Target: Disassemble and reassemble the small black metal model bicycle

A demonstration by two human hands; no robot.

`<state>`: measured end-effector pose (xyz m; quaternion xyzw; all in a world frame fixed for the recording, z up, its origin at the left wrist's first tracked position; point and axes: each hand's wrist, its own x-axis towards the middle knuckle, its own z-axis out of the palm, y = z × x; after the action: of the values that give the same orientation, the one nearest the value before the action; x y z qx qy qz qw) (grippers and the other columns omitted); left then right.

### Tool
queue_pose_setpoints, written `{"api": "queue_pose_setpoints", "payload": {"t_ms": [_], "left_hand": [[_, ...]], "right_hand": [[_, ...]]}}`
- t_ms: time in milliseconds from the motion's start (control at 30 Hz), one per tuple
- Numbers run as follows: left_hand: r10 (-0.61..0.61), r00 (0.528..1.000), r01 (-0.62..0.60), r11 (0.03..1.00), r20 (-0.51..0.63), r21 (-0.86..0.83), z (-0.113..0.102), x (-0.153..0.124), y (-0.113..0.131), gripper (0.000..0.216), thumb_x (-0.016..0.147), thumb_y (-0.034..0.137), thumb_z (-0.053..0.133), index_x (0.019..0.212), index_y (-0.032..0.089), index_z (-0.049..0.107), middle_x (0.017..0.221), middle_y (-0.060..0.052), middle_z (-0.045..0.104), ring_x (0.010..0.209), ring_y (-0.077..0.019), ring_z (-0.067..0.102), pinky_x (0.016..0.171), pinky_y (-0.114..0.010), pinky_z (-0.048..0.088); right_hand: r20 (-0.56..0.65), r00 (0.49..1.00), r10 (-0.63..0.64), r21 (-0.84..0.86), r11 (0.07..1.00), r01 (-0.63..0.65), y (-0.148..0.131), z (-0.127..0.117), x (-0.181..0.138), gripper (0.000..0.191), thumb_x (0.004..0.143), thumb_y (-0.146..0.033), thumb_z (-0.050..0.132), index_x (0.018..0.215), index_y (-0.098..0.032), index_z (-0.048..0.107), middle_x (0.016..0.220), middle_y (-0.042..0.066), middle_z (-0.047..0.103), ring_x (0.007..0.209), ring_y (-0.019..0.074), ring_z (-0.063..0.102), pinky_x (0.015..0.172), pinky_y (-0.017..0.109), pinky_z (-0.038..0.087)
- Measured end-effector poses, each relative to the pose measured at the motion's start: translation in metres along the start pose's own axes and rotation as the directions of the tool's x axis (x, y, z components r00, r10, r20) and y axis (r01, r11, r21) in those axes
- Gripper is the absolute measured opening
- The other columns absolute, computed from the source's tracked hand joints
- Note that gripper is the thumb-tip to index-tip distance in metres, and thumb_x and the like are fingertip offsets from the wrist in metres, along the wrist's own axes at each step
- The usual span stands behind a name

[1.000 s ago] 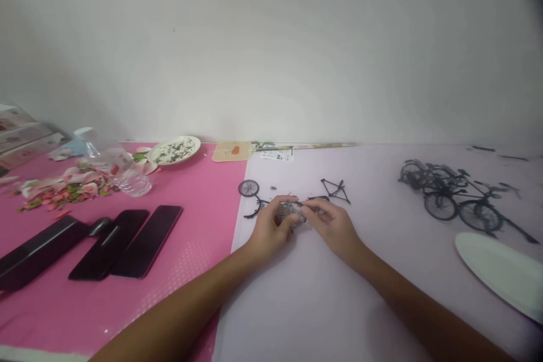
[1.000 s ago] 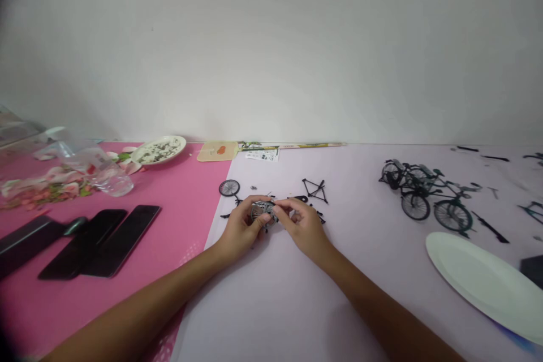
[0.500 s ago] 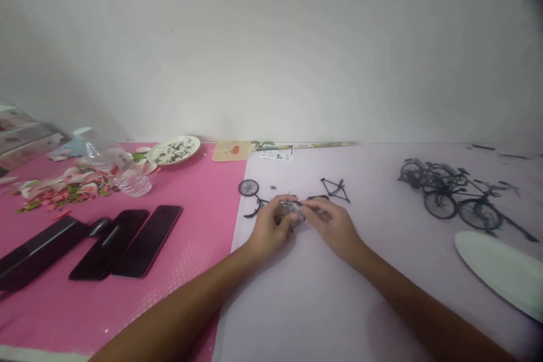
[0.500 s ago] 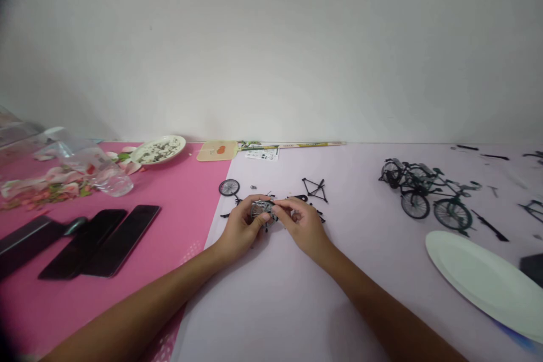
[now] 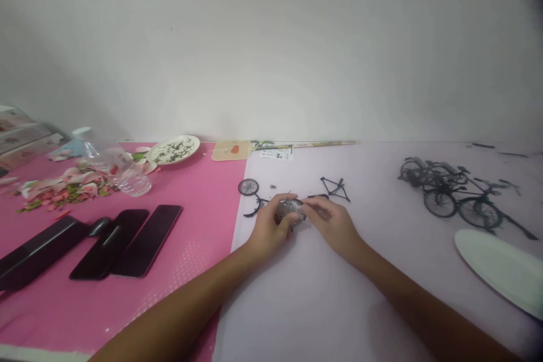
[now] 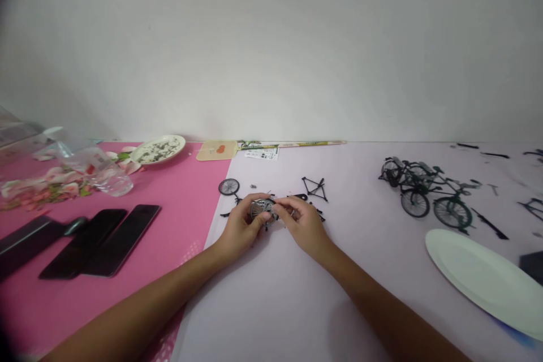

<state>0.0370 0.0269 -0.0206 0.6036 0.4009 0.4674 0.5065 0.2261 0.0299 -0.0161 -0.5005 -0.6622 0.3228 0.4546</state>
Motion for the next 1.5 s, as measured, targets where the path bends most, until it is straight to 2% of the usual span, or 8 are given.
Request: {"api": "queue_pose_setpoints", "payload": {"t_ms": [267, 567, 767, 967, 1100, 1300, 1500], "left_hand": [[-0.018, 1.0, 0.018, 1.0, 0.005, 0.003, 0.0, 0.0, -0.001, 0.04, 0.094, 0.037, 0.07, 0.131, 0.021, 0.064, 0.079, -0.001, 0.069, 0.052, -0.0099, 0.056, 0.055, -0.022, 0.047], [-0.012, 1.0, 0.012, 0.999, 0.007, -0.035, 0.001, 0.002, -0.003, 0.037, 0.093, 0.036, 0.07, 0.126, 0.019, 0.065, 0.084, -0.004, 0.071, 0.06, -0.0118, 0.059, 0.059, -0.023, 0.049], [-0.054, 0.998, 0.056, 0.997, 0.028, -0.057, 0.001, 0.001, 0.0, 0.037, 0.094, 0.038, 0.068, 0.126, 0.019, 0.064, 0.082, -0.002, 0.069, 0.051, -0.0095, 0.054, 0.049, -0.021, 0.044], [-0.013, 1.0, 0.014, 1.0, 0.009, -0.021, 0.001, 0.001, 0.001, 0.037, 0.094, 0.036, 0.069, 0.127, 0.02, 0.064, 0.084, -0.003, 0.07, 0.055, -0.0101, 0.056, 0.054, -0.021, 0.047], [-0.021, 1.0, 0.021, 0.999, 0.004, -0.028, 0.001, 0.001, -0.001, 0.037, 0.095, 0.038, 0.068, 0.127, 0.02, 0.063, 0.08, -0.001, 0.069, 0.053, -0.0105, 0.056, 0.053, -0.022, 0.047], [0.006, 0.998, -0.007, 1.0, -0.07, -0.017, 0.001, 0.001, 0.001, 0.037, 0.097, 0.039, 0.066, 0.129, 0.021, 0.061, 0.071, 0.002, 0.065, 0.054, -0.0114, 0.058, 0.057, -0.023, 0.048], [-0.007, 0.994, 0.006, 1.0, -0.106, -0.01, 0.001, 0.0, 0.002, 0.042, 0.098, 0.042, 0.064, 0.133, 0.022, 0.057, 0.065, 0.004, 0.061, 0.051, -0.0125, 0.058, 0.054, -0.023, 0.047]], "right_hand": [[0.006, 1.0, -0.009, -0.005, 1.0, 0.009, -0.001, 0.001, 0.001, 0.025, 0.095, -0.044, 0.067, 0.101, -0.022, 0.077, 0.092, 0.005, 0.072, 0.083, 0.0214, 0.067, 0.071, 0.031, 0.053], [0.008, 1.0, 0.006, 0.013, 1.0, -0.006, -0.002, 0.001, 0.0, 0.033, 0.094, -0.052, 0.068, 0.101, -0.022, 0.077, 0.093, 0.007, 0.073, 0.08, 0.0222, 0.067, 0.071, 0.033, 0.056], [0.015, 1.0, 0.008, 0.009, 1.0, -0.009, 0.0, 0.001, 0.0, 0.029, 0.095, -0.049, 0.069, 0.102, -0.022, 0.078, 0.094, 0.006, 0.073, 0.081, 0.0215, 0.067, 0.07, 0.032, 0.054], [0.008, 1.0, 0.004, 0.007, 1.0, -0.004, 0.001, 0.001, 0.0, 0.029, 0.095, -0.049, 0.069, 0.102, -0.022, 0.077, 0.093, 0.006, 0.072, 0.077, 0.0209, 0.067, 0.069, 0.033, 0.054], [-0.001, 1.0, 0.019, 0.038, 0.999, -0.019, 0.0, 0.002, -0.001, 0.03, 0.093, -0.05, 0.07, 0.102, -0.022, 0.077, 0.094, 0.007, 0.073, 0.077, 0.0214, 0.067, 0.068, 0.033, 0.056], [0.018, 0.994, 0.107, 0.131, 0.985, -0.109, -0.009, 0.004, -0.004, 0.039, 0.088, -0.05, 0.076, 0.115, -0.021, 0.073, 0.094, 0.007, 0.074, 0.07, 0.0193, 0.068, 0.057, 0.03, 0.056], [0.017, 0.994, 0.112, 0.137, 0.984, -0.113, -0.006, 0.004, -0.004, 0.04, 0.086, -0.048, 0.079, 0.117, -0.021, 0.075, 0.091, 0.007, 0.074, 0.076, 0.0212, 0.071, 0.061, 0.031, 0.059]]}}
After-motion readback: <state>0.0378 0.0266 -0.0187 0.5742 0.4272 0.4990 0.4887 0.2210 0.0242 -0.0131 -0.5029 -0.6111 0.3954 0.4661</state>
